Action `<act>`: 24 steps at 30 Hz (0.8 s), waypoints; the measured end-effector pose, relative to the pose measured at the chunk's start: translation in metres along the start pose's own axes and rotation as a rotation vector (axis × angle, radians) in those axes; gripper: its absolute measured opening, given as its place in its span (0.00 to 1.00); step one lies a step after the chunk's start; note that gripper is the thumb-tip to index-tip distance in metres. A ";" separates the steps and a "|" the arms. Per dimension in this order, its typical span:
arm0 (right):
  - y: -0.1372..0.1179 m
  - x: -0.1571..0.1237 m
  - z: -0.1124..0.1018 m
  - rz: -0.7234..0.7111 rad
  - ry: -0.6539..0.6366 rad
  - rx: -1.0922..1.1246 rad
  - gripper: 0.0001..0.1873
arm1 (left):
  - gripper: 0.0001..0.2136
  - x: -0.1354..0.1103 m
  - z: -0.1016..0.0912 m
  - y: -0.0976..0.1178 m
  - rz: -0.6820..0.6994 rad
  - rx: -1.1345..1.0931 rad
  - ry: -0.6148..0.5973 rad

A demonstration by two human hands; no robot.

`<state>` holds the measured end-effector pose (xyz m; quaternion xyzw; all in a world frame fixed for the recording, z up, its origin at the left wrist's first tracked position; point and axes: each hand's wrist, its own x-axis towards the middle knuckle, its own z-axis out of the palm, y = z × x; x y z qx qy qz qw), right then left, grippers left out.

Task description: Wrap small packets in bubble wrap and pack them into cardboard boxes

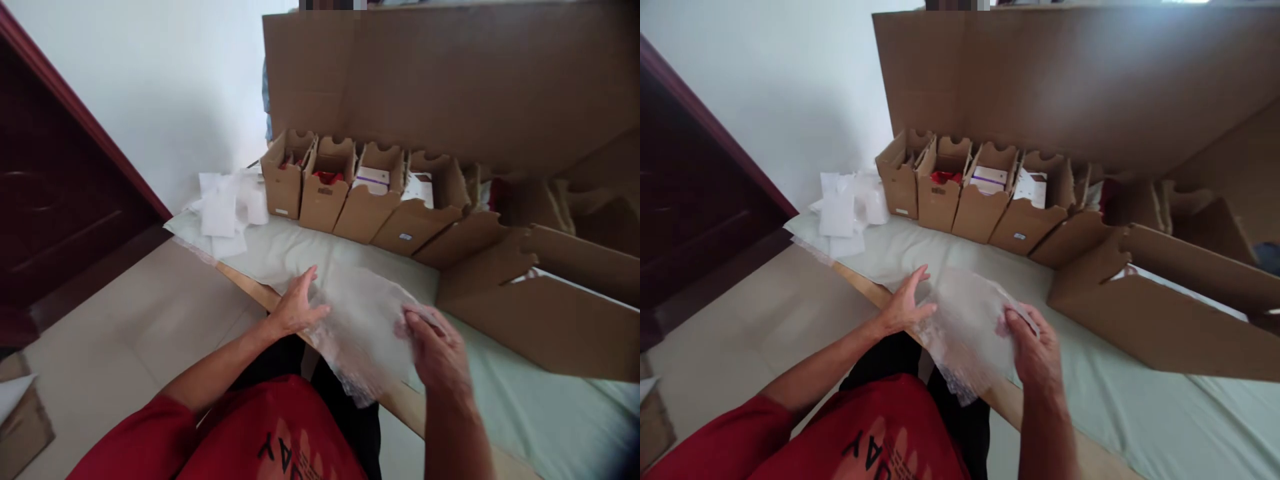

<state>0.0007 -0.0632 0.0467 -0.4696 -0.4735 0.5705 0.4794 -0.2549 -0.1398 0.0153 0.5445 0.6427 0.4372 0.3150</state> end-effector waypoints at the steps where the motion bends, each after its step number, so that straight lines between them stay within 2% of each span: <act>1: -0.012 0.004 -0.005 -0.014 -0.091 -0.063 0.19 | 0.47 0.007 0.001 0.003 0.005 -0.082 -0.006; 3: -0.038 0.018 -0.013 -0.088 -0.274 -0.223 0.18 | 0.47 0.019 0.003 0.008 0.017 -0.264 -0.060; 5: -0.060 0.043 -0.016 -0.191 -0.432 -0.426 0.18 | 0.32 0.025 0.009 0.013 0.017 -0.394 -0.140; 7: -0.073 0.076 -0.010 -0.269 -0.527 -0.631 0.20 | 0.13 0.024 0.019 0.018 0.010 -0.405 -0.172; 10: -0.070 0.121 0.018 -0.412 -0.525 -0.898 0.20 | 0.09 0.011 0.025 0.017 -0.043 -0.272 -0.166; 12: -0.057 0.137 0.040 -0.575 -0.450 -1.061 0.19 | 0.14 0.004 0.011 0.011 -0.082 -0.169 -0.107; 13: -0.049 0.138 0.049 -0.663 -0.393 -1.127 0.20 | 0.17 0.003 -0.004 0.005 -0.085 -0.107 -0.033; 15: -0.030 0.130 0.058 -0.815 -0.256 -1.182 0.23 | 0.19 0.008 -0.052 -0.012 -0.059 0.052 0.224; 17: -0.010 0.111 0.053 -0.891 -0.153 -1.165 0.24 | 0.18 0.023 -0.116 -0.032 -0.053 0.272 0.538; 19: 0.010 0.088 0.038 -0.904 -0.105 -1.133 0.23 | 0.19 0.043 -0.182 -0.053 -0.135 0.447 0.768; 20: 0.020 0.077 0.029 -0.905 -0.094 -1.121 0.22 | 0.19 0.054 -0.210 -0.063 -0.214 0.491 0.831; 22: 0.036 0.056 0.010 -0.911 -0.080 -1.099 0.21 | 0.19 0.074 -0.252 -0.079 -0.380 0.497 0.851; 24: 0.046 0.038 -0.006 -0.902 -0.061 -1.078 0.19 | 0.14 0.089 -0.271 -0.088 -0.443 0.478 0.819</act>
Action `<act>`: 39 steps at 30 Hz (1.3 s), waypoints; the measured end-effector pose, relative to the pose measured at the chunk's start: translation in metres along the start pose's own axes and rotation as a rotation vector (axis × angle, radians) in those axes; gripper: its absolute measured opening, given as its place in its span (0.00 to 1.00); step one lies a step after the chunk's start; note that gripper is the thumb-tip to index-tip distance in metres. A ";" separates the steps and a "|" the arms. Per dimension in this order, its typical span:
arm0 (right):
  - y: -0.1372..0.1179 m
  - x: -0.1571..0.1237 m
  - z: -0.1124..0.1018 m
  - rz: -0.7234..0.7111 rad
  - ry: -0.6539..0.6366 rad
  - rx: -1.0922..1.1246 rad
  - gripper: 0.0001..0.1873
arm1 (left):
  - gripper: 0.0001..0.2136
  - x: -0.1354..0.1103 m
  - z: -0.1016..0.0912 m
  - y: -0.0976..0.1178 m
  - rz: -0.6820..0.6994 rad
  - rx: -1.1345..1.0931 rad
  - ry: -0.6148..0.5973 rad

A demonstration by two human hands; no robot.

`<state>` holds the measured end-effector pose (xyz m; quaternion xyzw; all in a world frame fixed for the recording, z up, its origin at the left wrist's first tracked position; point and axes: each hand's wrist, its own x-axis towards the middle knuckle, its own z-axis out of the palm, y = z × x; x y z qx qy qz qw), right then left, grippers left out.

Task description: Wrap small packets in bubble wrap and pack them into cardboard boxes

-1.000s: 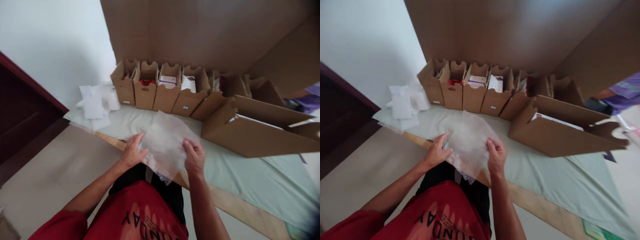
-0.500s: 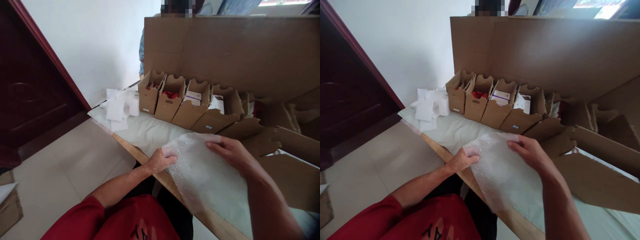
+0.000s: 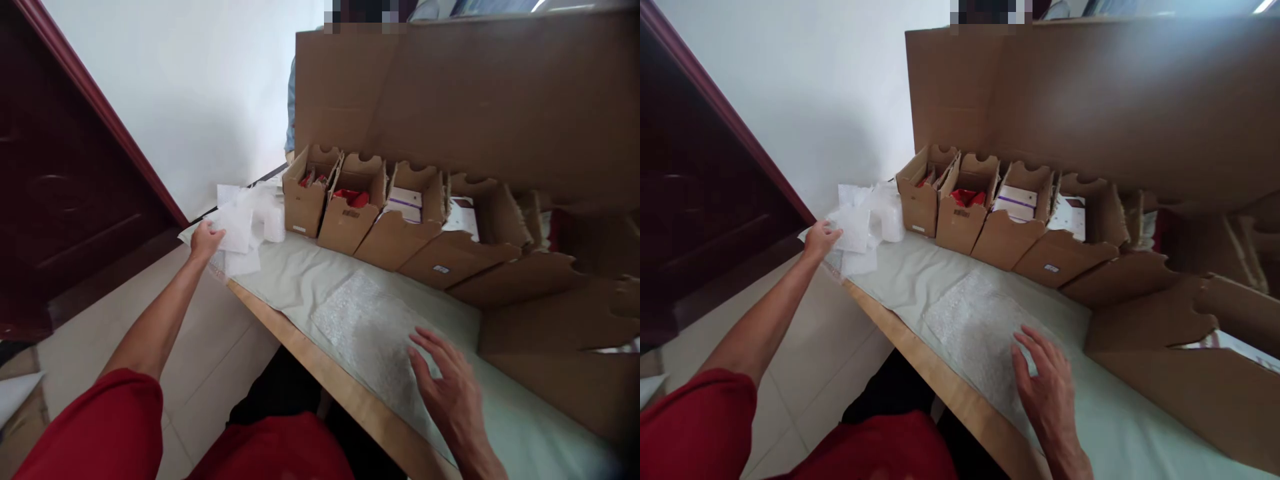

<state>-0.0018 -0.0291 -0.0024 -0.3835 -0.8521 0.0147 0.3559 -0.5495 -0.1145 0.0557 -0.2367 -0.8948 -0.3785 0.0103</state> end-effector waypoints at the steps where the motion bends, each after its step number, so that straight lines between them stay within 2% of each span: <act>1: 0.000 -0.009 -0.005 0.019 0.004 0.007 0.19 | 0.11 0.005 0.002 0.001 0.000 -0.004 -0.013; 3: -0.001 -0.022 -0.015 0.080 0.000 0.021 0.18 | 0.06 0.000 0.002 0.006 0.028 -0.019 -0.005; 6: -0.012 -0.030 -0.029 0.209 -0.011 0.091 0.17 | 0.05 -0.036 -0.009 0.022 0.189 -0.051 0.087; 9: -0.038 -0.027 -0.031 0.362 -0.083 0.330 0.17 | 0.04 -0.103 -0.020 0.046 0.575 -0.082 0.184; 11: -0.063 -0.021 -0.026 0.492 -0.184 0.605 0.19 | 0.03 -0.161 -0.016 0.064 0.825 -0.108 0.157; 13: -0.088 -0.016 -0.019 0.640 -0.287 0.967 0.25 | 0.03 -0.224 -0.003 0.077 0.986 -0.123 0.062; 15: -0.106 -0.015 -0.011 0.782 -0.289 1.274 0.33 | 0.05 -0.284 0.014 0.083 1.082 -0.124 -0.151; 17: -0.114 -0.022 -0.005 0.900 -0.191 1.366 0.33 | 0.07 -0.333 0.029 0.080 1.153 -0.118 -0.417; 19: -0.113 -0.035 -0.001 0.969 -0.079 1.289 0.25 | 0.16 -0.362 0.037 0.071 1.196 -0.124 -0.602; 21: -0.108 -0.049 0.001 0.972 -0.005 1.175 0.16 | 0.21 -0.369 0.040 0.059 1.201 -0.159 -0.646; 23: -0.104 -0.058 0.001 0.937 0.039 1.128 0.12 | 0.19 -0.358 0.041 0.048 1.149 -0.213 -0.580; 26: -0.110 -0.059 -0.003 0.897 0.058 1.189 0.10 | 0.24 -0.330 0.039 0.038 0.974 -0.262 -0.479; 28: -0.120 -0.055 -0.011 0.839 0.003 1.271 0.11 | 0.31 -0.314 0.035 0.033 0.845 -0.286 -0.498; 31: -0.134 -0.048 -0.029 0.711 -0.154 1.367 0.13 | 0.35 -0.301 0.026 0.027 0.671 -0.323 -0.692; 33: -0.135 -0.044 -0.040 0.667 -0.178 1.369 0.14 | 0.29 -0.297 0.020 0.026 0.564 -0.333 -0.860; 36: -0.122 -0.043 -0.049 0.712 -0.040 1.274 0.14 | 0.17 -0.295 0.011 0.029 0.462 -0.304 -1.110; 39: -0.103 -0.052 -0.050 0.845 0.136 1.156 0.12 | 0.12 -0.290 0.002 0.036 0.384 -0.302 -1.232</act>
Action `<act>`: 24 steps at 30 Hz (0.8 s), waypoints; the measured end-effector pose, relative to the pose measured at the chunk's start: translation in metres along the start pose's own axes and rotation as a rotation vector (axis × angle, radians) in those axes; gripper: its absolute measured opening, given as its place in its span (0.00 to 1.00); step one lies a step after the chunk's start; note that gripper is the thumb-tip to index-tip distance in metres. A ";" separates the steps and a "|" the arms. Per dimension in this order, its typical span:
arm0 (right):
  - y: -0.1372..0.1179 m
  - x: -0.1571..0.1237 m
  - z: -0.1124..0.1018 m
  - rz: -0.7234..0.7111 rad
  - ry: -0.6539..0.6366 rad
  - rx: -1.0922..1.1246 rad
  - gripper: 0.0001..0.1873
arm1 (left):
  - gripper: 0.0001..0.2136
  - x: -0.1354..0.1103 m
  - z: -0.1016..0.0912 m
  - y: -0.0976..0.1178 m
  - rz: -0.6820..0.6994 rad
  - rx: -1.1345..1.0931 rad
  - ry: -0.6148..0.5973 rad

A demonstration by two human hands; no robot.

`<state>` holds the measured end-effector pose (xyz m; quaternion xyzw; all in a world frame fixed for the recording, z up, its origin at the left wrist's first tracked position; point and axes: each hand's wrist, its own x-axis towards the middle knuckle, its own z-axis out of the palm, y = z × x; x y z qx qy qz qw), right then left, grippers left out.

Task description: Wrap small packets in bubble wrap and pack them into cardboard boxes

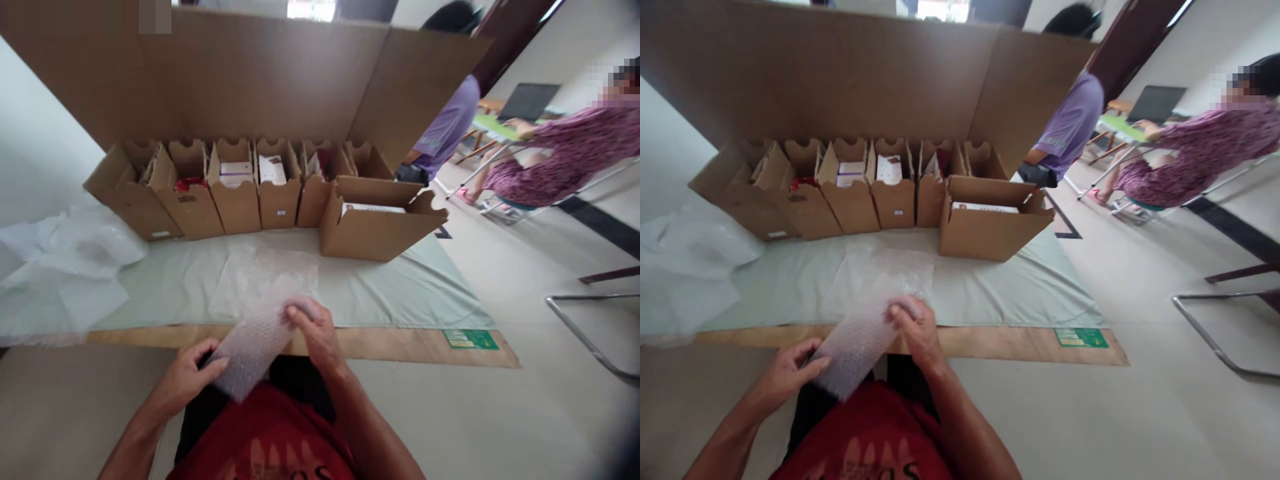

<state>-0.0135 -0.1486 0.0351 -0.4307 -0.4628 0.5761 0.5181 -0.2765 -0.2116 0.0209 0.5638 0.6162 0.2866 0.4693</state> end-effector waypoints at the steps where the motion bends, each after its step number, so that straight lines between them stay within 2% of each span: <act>1: 0.004 0.001 -0.006 0.008 0.061 -0.009 0.12 | 0.12 0.000 -0.003 0.002 -0.025 -0.050 0.017; 4: 0.012 -0.003 -0.019 0.049 0.150 -0.061 0.13 | 0.13 0.003 -0.008 0.004 -0.126 -0.297 0.117; 8: 0.013 -0.010 -0.026 0.093 0.122 -0.154 0.14 | 0.21 0.011 -0.008 0.010 -0.234 -0.662 0.362; 10: 0.012 -0.012 -0.027 0.088 0.105 -0.196 0.14 | 0.26 0.013 -0.005 0.016 -0.228 -0.766 0.395; 14: 0.012 -0.011 -0.030 0.060 0.137 -0.211 0.14 | 0.23 0.013 0.000 0.022 -0.250 -0.725 0.304; 17: 0.012 -0.011 -0.034 0.059 0.149 -0.235 0.14 | 0.19 0.014 -0.001 0.021 -0.287 -0.653 0.369; 20: 0.012 -0.013 -0.037 0.079 0.157 -0.281 0.15 | 0.17 0.019 -0.005 0.020 -0.254 -0.599 0.454; 24: 0.012 -0.018 -0.043 0.096 0.182 -0.229 0.14 | 0.15 0.026 -0.006 0.021 -0.194 -0.548 0.445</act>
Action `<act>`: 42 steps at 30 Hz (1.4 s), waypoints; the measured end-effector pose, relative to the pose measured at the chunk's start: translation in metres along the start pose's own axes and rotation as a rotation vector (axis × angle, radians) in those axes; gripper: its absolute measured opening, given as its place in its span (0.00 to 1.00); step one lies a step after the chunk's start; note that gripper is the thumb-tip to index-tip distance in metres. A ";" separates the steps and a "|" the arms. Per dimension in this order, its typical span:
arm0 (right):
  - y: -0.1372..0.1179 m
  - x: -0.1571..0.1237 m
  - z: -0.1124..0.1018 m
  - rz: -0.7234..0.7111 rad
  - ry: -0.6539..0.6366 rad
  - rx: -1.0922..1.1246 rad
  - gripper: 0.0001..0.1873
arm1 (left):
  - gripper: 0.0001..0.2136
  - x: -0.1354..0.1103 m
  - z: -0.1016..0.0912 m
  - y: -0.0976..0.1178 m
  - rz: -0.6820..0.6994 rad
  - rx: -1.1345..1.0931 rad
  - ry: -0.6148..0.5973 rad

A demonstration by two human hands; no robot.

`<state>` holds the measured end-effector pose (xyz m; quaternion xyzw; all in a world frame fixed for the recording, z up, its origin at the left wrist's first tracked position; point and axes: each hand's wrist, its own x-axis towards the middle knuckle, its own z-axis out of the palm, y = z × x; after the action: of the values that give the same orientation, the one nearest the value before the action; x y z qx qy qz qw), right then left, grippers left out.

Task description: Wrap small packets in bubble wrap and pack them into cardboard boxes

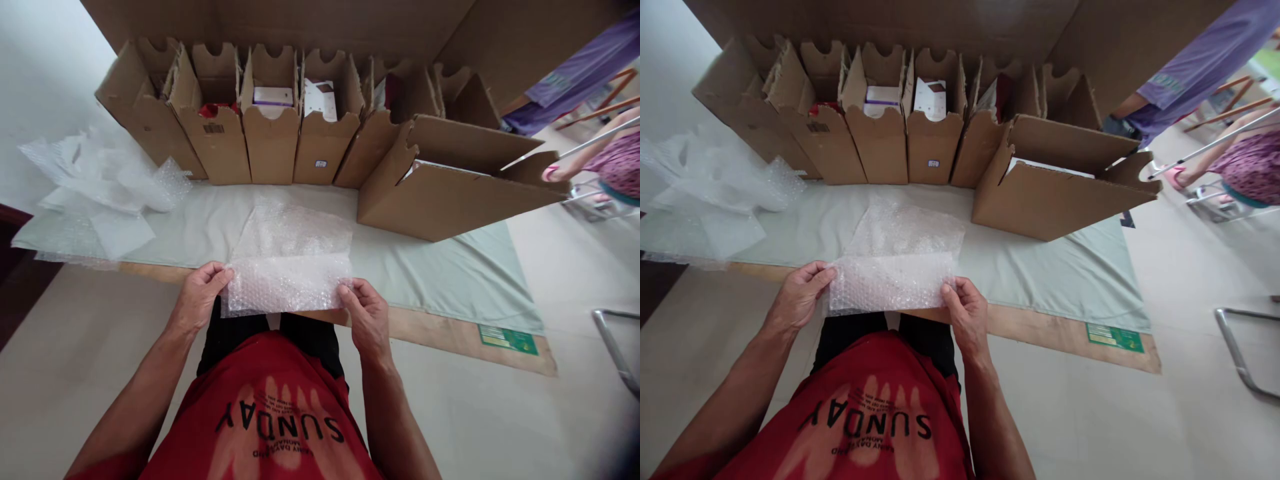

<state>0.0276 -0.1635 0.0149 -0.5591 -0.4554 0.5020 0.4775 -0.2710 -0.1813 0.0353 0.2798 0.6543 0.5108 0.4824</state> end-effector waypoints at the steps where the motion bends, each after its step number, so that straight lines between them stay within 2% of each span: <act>1: 0.000 -0.002 -0.002 -0.001 -0.001 0.020 0.17 | 0.15 0.001 0.001 -0.001 0.002 -0.003 -0.007; 4: 0.001 -0.008 -0.008 -0.013 -0.116 0.024 0.34 | 0.17 0.003 0.003 -0.008 -0.022 -0.037 -0.017; 6: 0.003 -0.011 -0.010 -0.037 -0.231 -0.037 0.37 | 0.18 0.003 0.004 -0.013 -0.049 -0.059 -0.018; 8: 0.005 -0.011 -0.010 -0.078 -0.246 -0.133 0.29 | 0.19 0.002 0.004 -0.016 -0.069 -0.082 -0.010; 10: 0.007 -0.009 -0.008 -0.120 -0.160 -0.219 0.17 | 0.21 0.000 0.003 -0.015 -0.077 -0.124 0.001; 12: 0.005 -0.006 -0.007 -0.168 -0.060 -0.239 0.11 | 0.23 -0.003 0.002 -0.011 -0.077 -0.171 -0.001; 15: -0.003 -0.002 -0.011 -0.185 -0.061 -0.126 0.08 | 0.25 -0.008 -0.002 -0.004 -0.105 -0.198 -0.049; 20: -0.020 -0.003 -0.020 -0.001 -0.298 0.167 0.10 | 0.28 -0.010 -0.014 -0.002 -0.191 -0.190 -0.194; 24: -0.019 -0.003 -0.015 0.133 -0.259 0.262 0.13 | 0.29 -0.007 -0.021 -0.007 -0.189 -0.176 -0.324; 27: -0.014 -0.004 -0.009 0.186 -0.174 0.320 0.13 | 0.27 -0.004 -0.025 -0.009 -0.153 -0.084 -0.379; 30: -0.010 -0.005 -0.006 0.154 -0.120 0.321 0.10 | 0.24 -0.005 -0.029 -0.008 -0.101 0.071 -0.405; 35: -0.008 -0.009 -0.007 0.047 -0.172 0.247 0.09 | 0.39 -0.005 -0.039 -0.003 0.011 0.301 -0.430; 39: -0.006 -0.011 -0.011 -0.099 -0.204 0.171 0.07 | 0.34 0.000 -0.049 0.008 0.112 0.489 -0.389; 42: -0.003 -0.012 -0.015 -0.146 -0.227 0.163 0.07 | 0.32 0.003 -0.048 0.017 0.223 0.556 -0.366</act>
<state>0.0419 -0.1758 0.0201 -0.4238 -0.5036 0.5611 0.5019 -0.3185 -0.1920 0.0509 0.5571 0.6363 0.3041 0.4386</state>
